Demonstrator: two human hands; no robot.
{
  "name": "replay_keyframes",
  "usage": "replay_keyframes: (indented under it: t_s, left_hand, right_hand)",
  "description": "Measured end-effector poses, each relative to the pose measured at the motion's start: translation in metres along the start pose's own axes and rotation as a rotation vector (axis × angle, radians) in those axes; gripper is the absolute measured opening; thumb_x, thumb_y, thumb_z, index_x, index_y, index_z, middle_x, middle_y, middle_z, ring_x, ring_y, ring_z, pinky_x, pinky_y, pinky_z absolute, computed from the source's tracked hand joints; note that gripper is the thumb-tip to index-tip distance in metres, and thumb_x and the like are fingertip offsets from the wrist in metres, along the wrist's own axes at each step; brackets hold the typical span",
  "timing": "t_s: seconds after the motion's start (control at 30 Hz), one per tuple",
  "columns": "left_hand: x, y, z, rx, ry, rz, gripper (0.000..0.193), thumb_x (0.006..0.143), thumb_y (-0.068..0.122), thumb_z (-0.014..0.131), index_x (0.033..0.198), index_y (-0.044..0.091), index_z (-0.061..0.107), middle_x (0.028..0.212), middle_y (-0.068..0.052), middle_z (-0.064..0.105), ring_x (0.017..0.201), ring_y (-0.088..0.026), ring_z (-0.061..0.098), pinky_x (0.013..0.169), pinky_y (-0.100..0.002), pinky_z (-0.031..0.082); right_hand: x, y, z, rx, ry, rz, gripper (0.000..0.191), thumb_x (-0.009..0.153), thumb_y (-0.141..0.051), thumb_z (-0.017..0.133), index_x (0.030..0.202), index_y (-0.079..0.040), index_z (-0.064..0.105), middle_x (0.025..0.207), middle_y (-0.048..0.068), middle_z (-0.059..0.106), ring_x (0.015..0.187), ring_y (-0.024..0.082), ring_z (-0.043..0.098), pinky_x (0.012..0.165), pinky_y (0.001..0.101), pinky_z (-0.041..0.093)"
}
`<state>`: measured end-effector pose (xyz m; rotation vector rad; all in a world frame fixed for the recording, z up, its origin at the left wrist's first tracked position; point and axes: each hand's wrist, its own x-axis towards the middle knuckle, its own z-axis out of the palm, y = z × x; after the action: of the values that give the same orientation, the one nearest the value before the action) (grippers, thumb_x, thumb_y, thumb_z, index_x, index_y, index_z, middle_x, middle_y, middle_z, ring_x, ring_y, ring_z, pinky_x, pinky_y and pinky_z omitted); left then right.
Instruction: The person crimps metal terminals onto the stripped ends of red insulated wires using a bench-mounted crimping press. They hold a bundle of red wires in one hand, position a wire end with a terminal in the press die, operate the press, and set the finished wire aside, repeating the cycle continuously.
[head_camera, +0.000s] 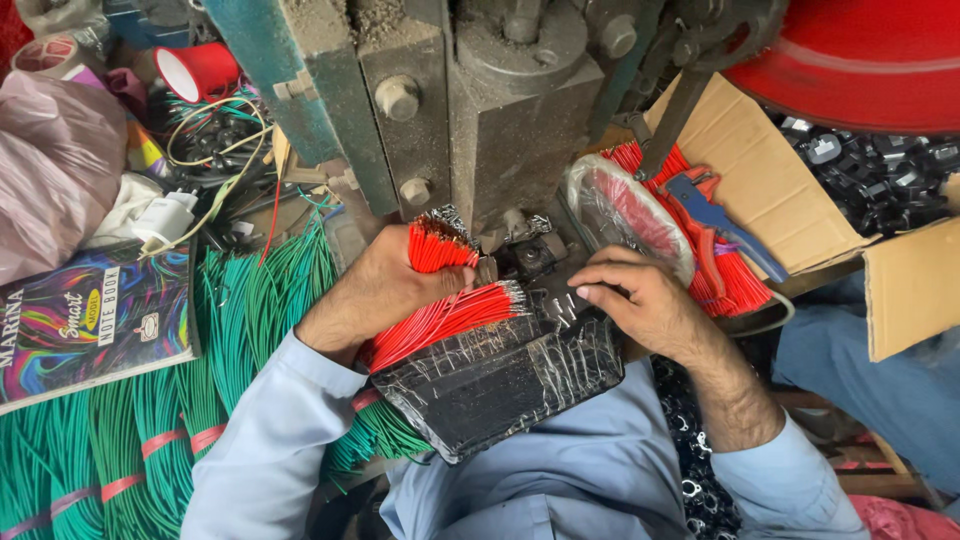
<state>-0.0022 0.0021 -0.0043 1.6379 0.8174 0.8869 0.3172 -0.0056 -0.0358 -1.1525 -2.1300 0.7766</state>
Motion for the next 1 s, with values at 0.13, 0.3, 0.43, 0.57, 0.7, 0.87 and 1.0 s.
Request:
replay_keyframes:
  t_s: [0.13, 0.3, 0.43, 0.57, 0.7, 0.87, 1.0]
  left_hand:
    - [-0.001, 0.0, 0.0, -0.005, 0.012, -0.039, 0.013, 0.088, -0.002, 0.069, 0.1, -0.001, 0.071, 0.088, -0.003, 0.073, 0.084, -0.01, 0.068, 0.078, -0.026, 0.058]
    - [0.0, 0.001, 0.002, 0.031, 0.004, 0.0, 0.013, 0.087, -0.003, 0.067, 0.099, -0.001, 0.071, 0.088, -0.003, 0.072, 0.085, -0.01, 0.067, 0.079, -0.027, 0.057]
    - [0.001, 0.004, 0.002, 0.095, 0.009, 0.061, 0.01, 0.088, 0.0, 0.069, 0.098, 0.0, 0.072, 0.087, -0.003, 0.072, 0.084, -0.01, 0.067, 0.078, -0.027, 0.056]
    - [-0.001, 0.008, 0.003, 0.137, 0.036, 0.039, 0.009, 0.088, 0.002, 0.068, 0.096, 0.0, 0.072, 0.083, -0.004, 0.072, 0.08, -0.01, 0.066, 0.073, -0.027, 0.056]
    - [0.001, 0.01, 0.004, 0.172, 0.054, 0.047, 0.01, 0.088, 0.002, 0.067, 0.096, -0.001, 0.072, 0.081, -0.005, 0.073, 0.078, -0.01, 0.066, 0.071, -0.028, 0.056]
    - [0.003, 0.007, 0.005, 0.171, 0.066, 0.071, 0.012, 0.086, 0.001, 0.067, 0.097, 0.0, 0.072, 0.084, -0.005, 0.074, 0.079, -0.01, 0.068, 0.072, -0.028, 0.057]
    - [0.003, 0.004, 0.004, 0.23, 0.078, 0.061, 0.009, 0.087, 0.003, 0.069, 0.096, -0.001, 0.072, 0.081, -0.007, 0.074, 0.075, -0.01, 0.068, 0.069, -0.029, 0.057]
  right_hand:
    - [0.0, -0.005, 0.0, -0.142, -0.025, -0.03, 0.02, 0.084, -0.013, 0.077, 0.102, -0.005, 0.077, 0.1, 0.008, 0.069, 0.097, 0.022, 0.07, 0.085, 0.0334, 0.054]
    - [0.002, -0.004, 0.002, -0.099, -0.042, 0.012, 0.011, 0.087, -0.009, 0.073, 0.097, -0.003, 0.073, 0.097, 0.005, 0.072, 0.092, 0.017, 0.073, 0.081, 0.0311, 0.056]
    - [0.005, 0.008, 0.016, 0.298, 0.045, 0.112, 0.014, 0.096, -0.002, 0.063, 0.108, -0.001, 0.068, 0.103, 0.004, 0.073, 0.094, 0.012, 0.068, 0.08, 0.0272, 0.056]
    - [0.016, 0.013, 0.031, 0.381, 0.154, 0.162, 0.021, 0.1, 0.001, 0.062, 0.119, 0.0, 0.069, 0.097, 0.007, 0.071, 0.087, 0.01, 0.066, 0.079, 0.0263, 0.056]
    - [0.035, 0.003, 0.047, 0.542, 0.229, 0.01, 0.014, 0.101, 0.001, 0.062, 0.115, 0.003, 0.066, 0.101, 0.008, 0.076, 0.096, 0.012, 0.073, 0.088, 0.0267, 0.06]
    - [0.04, -0.012, 0.061, 0.396, 0.145, -0.035, 0.014, 0.1, 0.0, 0.063, 0.113, 0.005, 0.068, 0.103, 0.008, 0.077, 0.097, 0.011, 0.071, 0.087, 0.0259, 0.058]
    - [0.049, -0.009, 0.064, 0.688, 0.144, 0.0, 0.01, 0.098, -0.002, 0.067, 0.107, 0.002, 0.069, 0.099, 0.005, 0.077, 0.094, 0.01, 0.073, 0.087, 0.0272, 0.06]
